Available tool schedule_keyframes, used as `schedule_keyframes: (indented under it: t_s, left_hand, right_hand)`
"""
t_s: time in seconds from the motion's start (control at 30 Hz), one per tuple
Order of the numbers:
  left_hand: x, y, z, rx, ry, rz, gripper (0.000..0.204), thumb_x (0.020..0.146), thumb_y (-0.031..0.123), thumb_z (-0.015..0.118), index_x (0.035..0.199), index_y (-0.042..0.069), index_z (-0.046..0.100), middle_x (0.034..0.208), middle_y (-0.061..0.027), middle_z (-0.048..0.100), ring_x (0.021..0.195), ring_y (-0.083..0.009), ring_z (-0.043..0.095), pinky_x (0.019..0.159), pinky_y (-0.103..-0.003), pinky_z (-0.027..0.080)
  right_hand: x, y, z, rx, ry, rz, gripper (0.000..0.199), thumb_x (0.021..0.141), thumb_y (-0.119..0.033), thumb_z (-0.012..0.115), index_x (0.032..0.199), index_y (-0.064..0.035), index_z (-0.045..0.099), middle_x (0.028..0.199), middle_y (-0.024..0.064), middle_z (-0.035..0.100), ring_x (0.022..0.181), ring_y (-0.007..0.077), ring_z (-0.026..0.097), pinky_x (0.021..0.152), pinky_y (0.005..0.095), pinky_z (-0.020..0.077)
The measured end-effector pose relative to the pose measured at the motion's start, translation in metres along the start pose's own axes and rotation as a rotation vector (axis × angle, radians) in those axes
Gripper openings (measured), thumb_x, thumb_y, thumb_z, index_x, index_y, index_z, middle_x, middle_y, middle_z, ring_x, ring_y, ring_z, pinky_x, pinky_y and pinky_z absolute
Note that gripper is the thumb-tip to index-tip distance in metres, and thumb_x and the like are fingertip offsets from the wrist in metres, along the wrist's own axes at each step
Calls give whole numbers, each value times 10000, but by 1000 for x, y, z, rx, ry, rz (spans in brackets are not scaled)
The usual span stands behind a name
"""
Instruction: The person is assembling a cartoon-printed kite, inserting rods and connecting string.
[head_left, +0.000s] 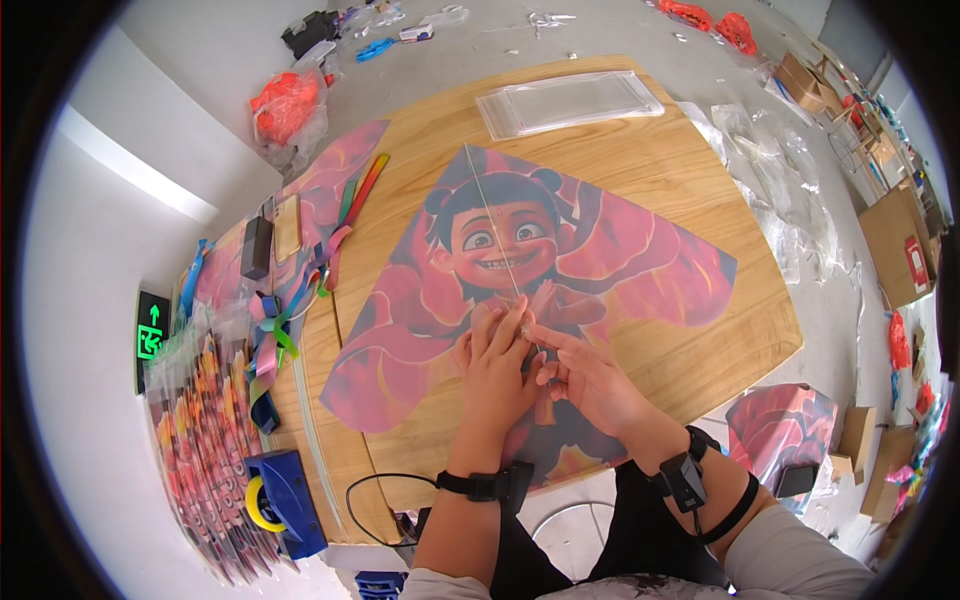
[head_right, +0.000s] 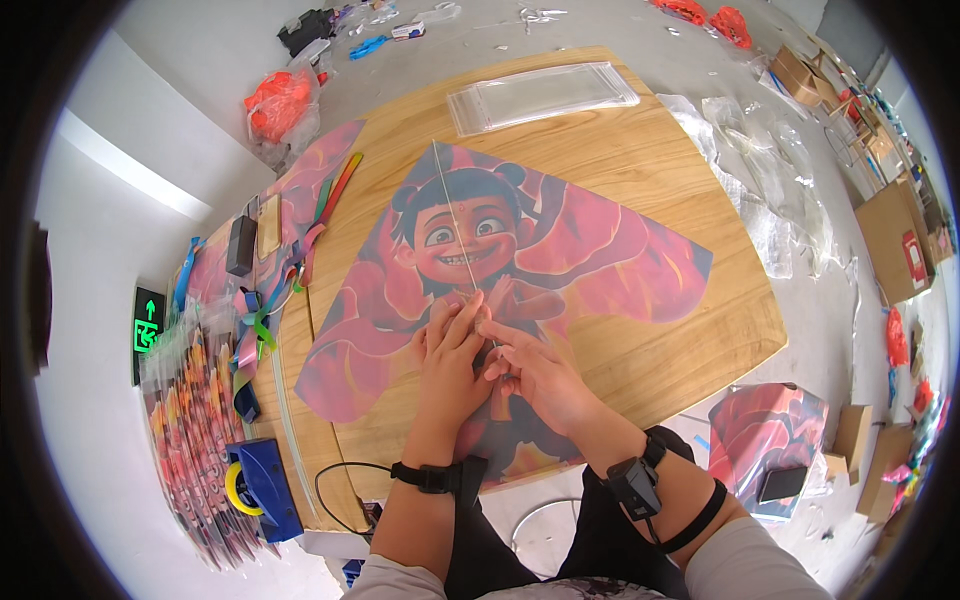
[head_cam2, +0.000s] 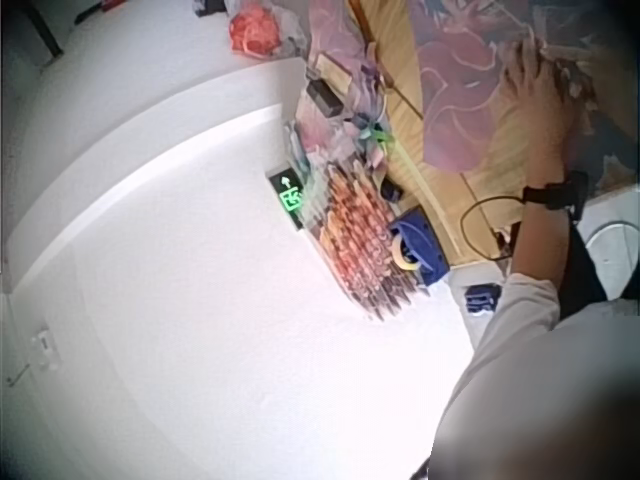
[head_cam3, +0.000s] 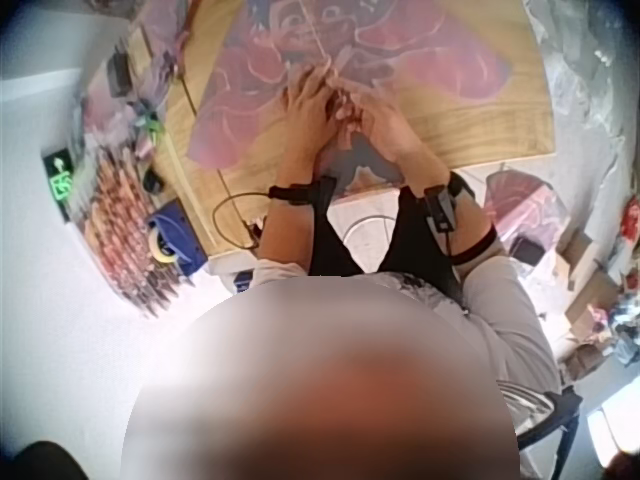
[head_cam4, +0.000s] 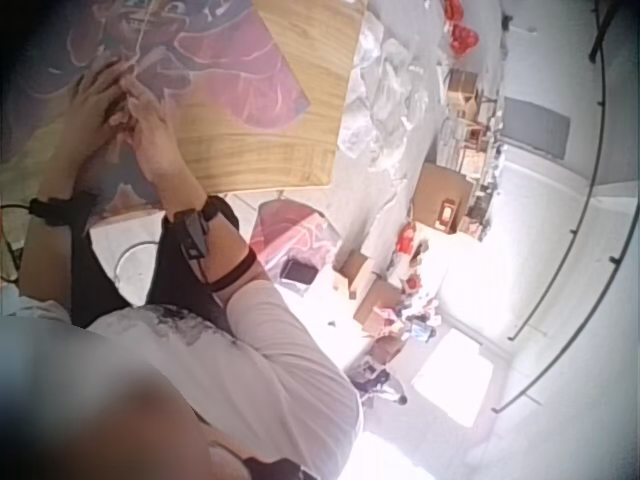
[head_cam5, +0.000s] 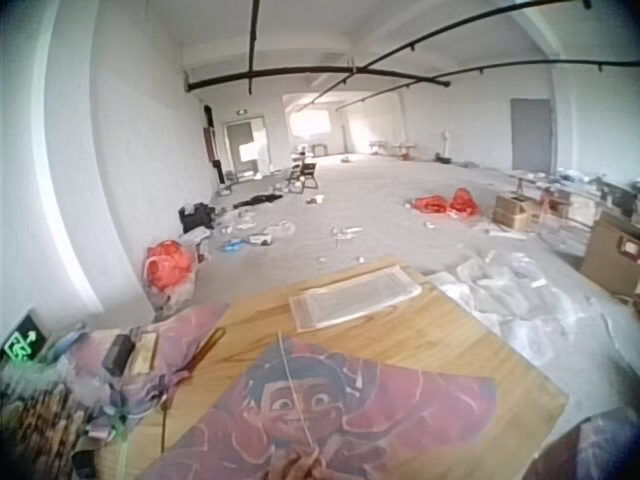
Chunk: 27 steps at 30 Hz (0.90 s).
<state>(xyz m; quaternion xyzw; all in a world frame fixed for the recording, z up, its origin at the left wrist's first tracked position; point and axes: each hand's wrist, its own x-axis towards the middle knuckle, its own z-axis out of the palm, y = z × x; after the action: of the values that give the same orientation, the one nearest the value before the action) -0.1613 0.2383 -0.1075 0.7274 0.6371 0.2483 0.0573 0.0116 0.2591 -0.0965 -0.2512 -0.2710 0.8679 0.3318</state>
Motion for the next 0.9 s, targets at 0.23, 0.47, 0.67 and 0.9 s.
schedule_keyframes:
  t_s: [0.23,0.47,0.67,0.9]
  left_hand:
    - [0,-1,1,-15,-12,-18,477,802,217,717,1269,126,682,1522,24,514,1362,-276,465,1076,-464,293]
    - [0,-5,3,-5,2,5,469,792,204,726,1254,129,692,1501,32,531,1350,-268,470,1069,-458,298]
    - [0,-7,2,-25,31,23,387,762,187,757,1146,135,736,1442,39,580,1323,-263,499,1057,-469,311]
    - [2,-8,3,-58,70,28,316,755,166,777,1070,159,760,1379,32,629,1288,-265,537,1042,-470,330]
  right_hand:
    - [1,-2,0,37,7,12,561,1025,-331,533,1515,-74,440,1121,-34,577,1000,76,572,844,283,411]
    - [3,-2,-4,90,67,46,442,1036,-323,509,1417,-100,522,1273,-22,580,979,96,575,826,291,427]
    - [2,1,-9,254,83,74,400,1024,-306,526,1368,-102,530,1384,0,568,951,117,588,781,295,450]
    - [2,-1,-11,273,87,78,389,1019,-307,537,1350,-103,534,1376,3,579,949,124,593,766,297,454]
